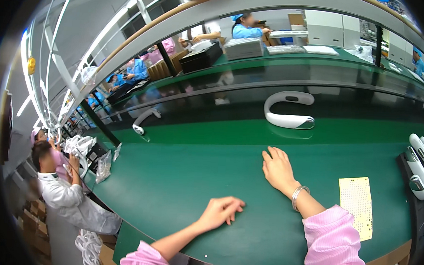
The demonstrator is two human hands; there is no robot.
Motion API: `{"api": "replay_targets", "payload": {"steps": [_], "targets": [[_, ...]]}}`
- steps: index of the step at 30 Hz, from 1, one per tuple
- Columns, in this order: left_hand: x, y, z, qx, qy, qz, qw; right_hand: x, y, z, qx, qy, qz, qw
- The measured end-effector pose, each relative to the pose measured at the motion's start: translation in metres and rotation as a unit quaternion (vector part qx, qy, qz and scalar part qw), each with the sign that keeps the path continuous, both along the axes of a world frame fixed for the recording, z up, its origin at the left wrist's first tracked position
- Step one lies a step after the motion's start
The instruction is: Inspecting and testing white U-shaped neck massagers on a factory production line.
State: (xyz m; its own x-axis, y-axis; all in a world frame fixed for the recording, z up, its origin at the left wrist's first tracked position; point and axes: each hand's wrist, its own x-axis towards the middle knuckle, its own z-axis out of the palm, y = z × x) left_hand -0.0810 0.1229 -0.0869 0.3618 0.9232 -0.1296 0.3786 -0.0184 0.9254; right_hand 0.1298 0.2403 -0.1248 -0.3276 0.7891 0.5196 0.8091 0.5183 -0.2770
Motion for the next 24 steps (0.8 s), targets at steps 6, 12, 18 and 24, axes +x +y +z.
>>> {"api": "replay_targets", "payload": {"steps": [6,12,18,24], "targets": [[-0.048,0.087,-0.023,0.289,0.131,0.247,0.915,-0.009,-0.001,0.001,0.002,-0.009,0.013,1.0],[-0.113,0.157,-0.018,0.311,0.264,0.446,0.797,-0.006,-0.002,0.007,-0.002,-0.005,0.019,1.0],[-0.194,0.194,-0.024,0.224,0.247,0.63,0.701,-0.015,-0.009,0.017,-0.021,-0.01,0.024,0.999],[-0.247,0.247,-0.036,0.283,0.263,0.633,0.671,-0.015,-0.013,0.021,-0.057,-0.021,0.003,0.998]]}}
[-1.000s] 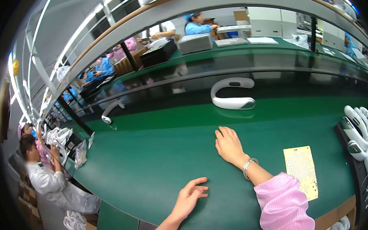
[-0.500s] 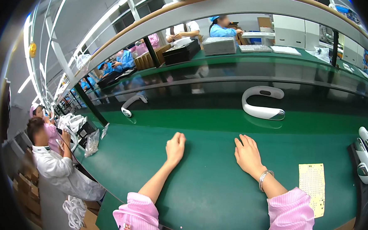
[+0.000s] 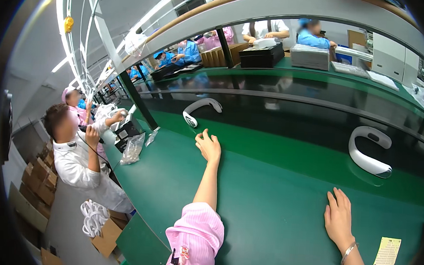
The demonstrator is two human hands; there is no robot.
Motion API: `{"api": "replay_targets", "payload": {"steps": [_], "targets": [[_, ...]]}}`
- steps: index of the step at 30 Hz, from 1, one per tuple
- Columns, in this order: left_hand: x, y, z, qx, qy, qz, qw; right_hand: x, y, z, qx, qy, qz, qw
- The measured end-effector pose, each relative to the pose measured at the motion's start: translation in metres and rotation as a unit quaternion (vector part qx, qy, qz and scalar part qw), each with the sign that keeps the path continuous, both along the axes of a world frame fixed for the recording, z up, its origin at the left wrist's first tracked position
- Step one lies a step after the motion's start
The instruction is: Inspecting and testing white U-shaped neck massagers on a factory production line.
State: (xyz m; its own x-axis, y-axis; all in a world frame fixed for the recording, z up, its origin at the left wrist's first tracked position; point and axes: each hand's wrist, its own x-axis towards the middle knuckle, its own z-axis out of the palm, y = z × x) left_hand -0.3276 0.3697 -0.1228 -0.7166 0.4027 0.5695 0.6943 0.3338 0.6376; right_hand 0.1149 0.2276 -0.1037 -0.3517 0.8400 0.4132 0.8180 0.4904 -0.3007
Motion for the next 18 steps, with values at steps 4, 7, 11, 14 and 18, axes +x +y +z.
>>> {"api": "replay_targets", "payload": {"steps": [4,7,11,14,18], "targets": [[-0.041,0.026,-0.008,-0.021,0.081,0.06,0.995,-0.009,0.005,0.005,-0.013,-0.006,-0.002,1.0],[-0.065,0.045,-0.013,-0.05,0.101,0.092,0.989,-0.01,0.008,0.009,-0.023,-0.007,0.002,1.0],[-0.084,0.066,-0.015,-0.135,0.098,0.093,0.982,-0.01,0.01,0.011,-0.03,-0.016,-0.01,0.999],[-0.086,0.073,-0.012,-0.223,0.088,0.106,0.965,-0.01,0.01,0.01,-0.029,-0.021,-0.017,0.999],[-0.1,0.074,-0.026,-0.232,0.13,0.077,0.961,-0.015,0.011,0.01,-0.017,-0.02,-0.019,0.999]]}}
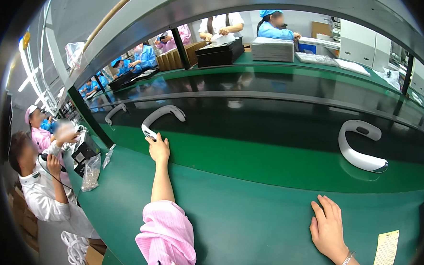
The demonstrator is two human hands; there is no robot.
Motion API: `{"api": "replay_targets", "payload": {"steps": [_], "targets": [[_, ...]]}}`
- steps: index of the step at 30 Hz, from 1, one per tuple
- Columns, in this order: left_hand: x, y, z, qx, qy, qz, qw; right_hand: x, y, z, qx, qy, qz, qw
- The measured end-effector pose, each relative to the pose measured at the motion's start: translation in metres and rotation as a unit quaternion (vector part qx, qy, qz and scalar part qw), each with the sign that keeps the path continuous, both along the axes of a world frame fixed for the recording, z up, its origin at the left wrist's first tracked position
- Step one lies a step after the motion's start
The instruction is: Inspecting and testing white U-shaped neck massagers on a factory production line.
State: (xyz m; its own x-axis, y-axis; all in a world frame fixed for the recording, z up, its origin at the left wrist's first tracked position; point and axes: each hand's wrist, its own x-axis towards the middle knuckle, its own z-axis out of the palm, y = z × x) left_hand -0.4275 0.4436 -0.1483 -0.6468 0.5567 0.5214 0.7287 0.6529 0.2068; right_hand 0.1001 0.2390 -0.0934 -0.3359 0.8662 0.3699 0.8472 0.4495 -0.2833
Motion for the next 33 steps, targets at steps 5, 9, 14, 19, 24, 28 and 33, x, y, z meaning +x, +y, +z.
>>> {"api": "replay_targets", "payload": {"steps": [5,9,14,19,24,28,33], "targets": [[0.031,-0.011,0.015,0.029,0.149,-0.052,0.987,0.004,0.003,-0.002,0.034,0.006,0.0,0.999],[0.049,-0.038,0.021,0.086,0.237,-0.105,0.962,0.003,0.002,0.0,0.04,0.026,0.011,0.999],[0.122,-0.1,0.059,0.173,0.231,-0.252,0.924,0.017,0.001,-0.003,-0.028,0.172,0.043,0.984],[0.244,-0.174,0.096,0.241,0.211,-0.444,0.837,0.017,-0.001,0.006,-0.438,0.677,0.046,0.589],[0.31,-0.277,0.113,0.245,0.276,-0.564,0.738,0.021,-0.064,0.055,-0.525,0.749,0.003,0.403],[0.339,-0.338,0.113,0.197,0.051,-0.717,0.667,0.079,-0.099,0.035,-0.523,0.777,0.004,0.349],[0.386,-0.392,0.126,0.182,-0.703,-0.58,0.368,0.1,-0.153,0.023,-0.475,0.808,0.126,0.324]]}}
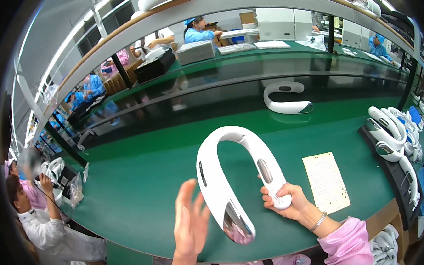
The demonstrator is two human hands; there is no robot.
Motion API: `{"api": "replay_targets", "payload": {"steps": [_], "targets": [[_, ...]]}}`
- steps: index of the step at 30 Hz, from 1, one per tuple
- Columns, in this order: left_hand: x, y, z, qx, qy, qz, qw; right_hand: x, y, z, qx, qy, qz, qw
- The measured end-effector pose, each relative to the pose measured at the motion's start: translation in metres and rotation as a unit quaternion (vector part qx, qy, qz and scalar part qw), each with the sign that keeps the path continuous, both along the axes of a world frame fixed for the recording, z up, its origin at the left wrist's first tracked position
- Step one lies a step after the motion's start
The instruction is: Inspecting and testing white U-shaped neck massagers on a factory production line.
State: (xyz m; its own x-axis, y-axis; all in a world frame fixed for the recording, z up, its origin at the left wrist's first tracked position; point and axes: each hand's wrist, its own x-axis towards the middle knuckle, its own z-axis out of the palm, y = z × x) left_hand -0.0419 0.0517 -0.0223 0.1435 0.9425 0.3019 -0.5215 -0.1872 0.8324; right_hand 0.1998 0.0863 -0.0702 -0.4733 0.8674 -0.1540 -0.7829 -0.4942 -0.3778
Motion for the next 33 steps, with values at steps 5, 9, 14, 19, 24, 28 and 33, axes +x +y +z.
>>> {"api": "replay_targets", "payload": {"steps": [5,9,14,19,24,28,33], "targets": [[0.016,-0.006,0.002,-0.077,-0.158,-0.17,0.97,0.0,-0.008,-0.005,0.073,-0.062,-0.011,0.995],[0.011,-0.005,-0.004,-0.127,-0.12,-0.129,0.976,0.002,-0.003,-0.015,0.099,-0.138,-0.027,0.985],[0.01,-0.007,-0.01,-0.153,-0.12,-0.078,0.978,-0.002,-0.002,-0.016,0.125,-0.217,-0.032,0.968],[0.003,-0.001,-0.025,-0.127,-0.153,-0.069,0.978,-0.006,-0.006,-0.011,0.146,-0.271,-0.05,0.95],[0.008,0.003,-0.018,-0.18,-0.188,-0.064,0.963,-0.004,-0.005,-0.01,0.156,-0.284,-0.06,0.944],[0.012,0.012,-0.011,-0.168,-0.188,-0.056,0.966,-0.005,-0.004,-0.008,0.131,-0.28,-0.057,0.949],[0.029,0.011,0.023,-0.178,-0.101,-0.015,0.979,-0.002,-0.004,-0.012,0.116,-0.294,0.012,0.949]]}}
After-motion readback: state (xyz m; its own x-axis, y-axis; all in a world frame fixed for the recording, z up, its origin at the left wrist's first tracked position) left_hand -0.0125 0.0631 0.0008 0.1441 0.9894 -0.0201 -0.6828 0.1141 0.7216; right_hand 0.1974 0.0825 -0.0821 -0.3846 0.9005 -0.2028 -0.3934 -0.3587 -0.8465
